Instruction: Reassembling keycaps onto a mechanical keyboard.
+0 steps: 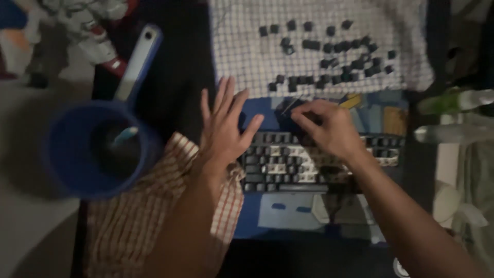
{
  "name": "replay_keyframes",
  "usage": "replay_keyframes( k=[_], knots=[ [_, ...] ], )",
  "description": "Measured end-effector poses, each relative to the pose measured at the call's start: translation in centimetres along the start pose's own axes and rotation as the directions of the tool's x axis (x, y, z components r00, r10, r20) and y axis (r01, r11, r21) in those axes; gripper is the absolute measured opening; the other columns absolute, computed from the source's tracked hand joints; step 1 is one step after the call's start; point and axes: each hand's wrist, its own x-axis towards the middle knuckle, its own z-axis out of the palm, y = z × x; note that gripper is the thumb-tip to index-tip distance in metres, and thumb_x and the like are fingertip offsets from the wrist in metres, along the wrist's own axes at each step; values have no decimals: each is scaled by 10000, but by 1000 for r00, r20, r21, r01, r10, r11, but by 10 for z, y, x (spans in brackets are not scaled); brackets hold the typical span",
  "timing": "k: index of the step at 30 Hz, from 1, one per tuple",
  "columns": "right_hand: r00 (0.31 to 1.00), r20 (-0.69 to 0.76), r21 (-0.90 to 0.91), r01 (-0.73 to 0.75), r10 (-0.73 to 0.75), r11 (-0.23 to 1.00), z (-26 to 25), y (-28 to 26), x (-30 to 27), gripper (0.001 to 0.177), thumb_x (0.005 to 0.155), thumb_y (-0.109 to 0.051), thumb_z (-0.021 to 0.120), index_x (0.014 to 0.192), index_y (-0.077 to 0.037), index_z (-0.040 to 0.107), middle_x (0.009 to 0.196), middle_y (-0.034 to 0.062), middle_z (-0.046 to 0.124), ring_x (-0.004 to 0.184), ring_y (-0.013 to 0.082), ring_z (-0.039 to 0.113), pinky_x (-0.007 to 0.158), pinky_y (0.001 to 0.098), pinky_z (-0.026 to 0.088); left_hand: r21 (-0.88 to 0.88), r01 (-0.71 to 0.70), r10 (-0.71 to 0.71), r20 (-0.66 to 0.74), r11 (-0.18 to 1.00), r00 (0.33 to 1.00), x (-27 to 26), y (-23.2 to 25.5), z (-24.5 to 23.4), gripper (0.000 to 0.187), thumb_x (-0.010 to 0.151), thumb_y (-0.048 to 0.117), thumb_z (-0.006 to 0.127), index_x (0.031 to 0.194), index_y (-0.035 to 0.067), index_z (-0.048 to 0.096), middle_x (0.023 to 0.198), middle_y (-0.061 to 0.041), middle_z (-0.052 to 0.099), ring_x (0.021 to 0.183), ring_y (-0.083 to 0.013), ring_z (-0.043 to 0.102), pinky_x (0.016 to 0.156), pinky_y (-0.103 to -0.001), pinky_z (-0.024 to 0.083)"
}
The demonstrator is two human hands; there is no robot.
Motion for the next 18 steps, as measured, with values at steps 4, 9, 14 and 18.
replay_keyframes(
  k=[4, 9, 14, 18],
  knots=[
    [993, -69, 97, -91, 98, 991, -16, 17, 15, 214, 967, -191, 742, 1134, -60, 773, 1068, 101, 783, 907, 190, 749, 764, 346, 597, -9, -17, 17, -29, 1000, 999, 0, -2, 3, 636, 1070, 541, 553, 1475, 53, 588, 1688, -227, 335, 1603, -361, 247, 1281, -660, 113],
    [990, -121, 265, -43, 77, 963, -21, 70, 29, 231, 1007, -162, 716, 1213, -57, 726, 1160, 96, 773, 1017, 169, 738, 884, 308, 590, 31, -3, 3, -11, 1000, 1000, 4, 1, 0, 651, 1055, 556, 539, 1477, 63, 592, 1670, -219, 348, 1585, -360, 256, 1256, -679, 129],
    [985, -140, -100, 85, -99, 991, -30, 58, 46, 250, 988, -142, 753, 1223, -58, 736, 1117, 129, 714, 973, 263, 691, 860, 366, 559, 39, 12, -12, -3, 999, 1000, 2, -2, 4, 646, 1058, 570, 522, 1485, 89, 584, 1681, -198, 337, 1590, -345, 258, 1260, -687, 135],
    [918, -134, -245, 335, -374, 910, -25, 47, 60, 288, 929, -132, 797, 1206, -70, 752, 1207, 119, 720, 1068, 330, 624, 943, 407, 514, 43, 24, -24, -4, 999, 1000, -1, -3, 5, 638, 1064, 577, 526, 1495, 109, 583, 1689, -177, 327, 1597, -344, 259, 1291, -684, 149]
  ],
)
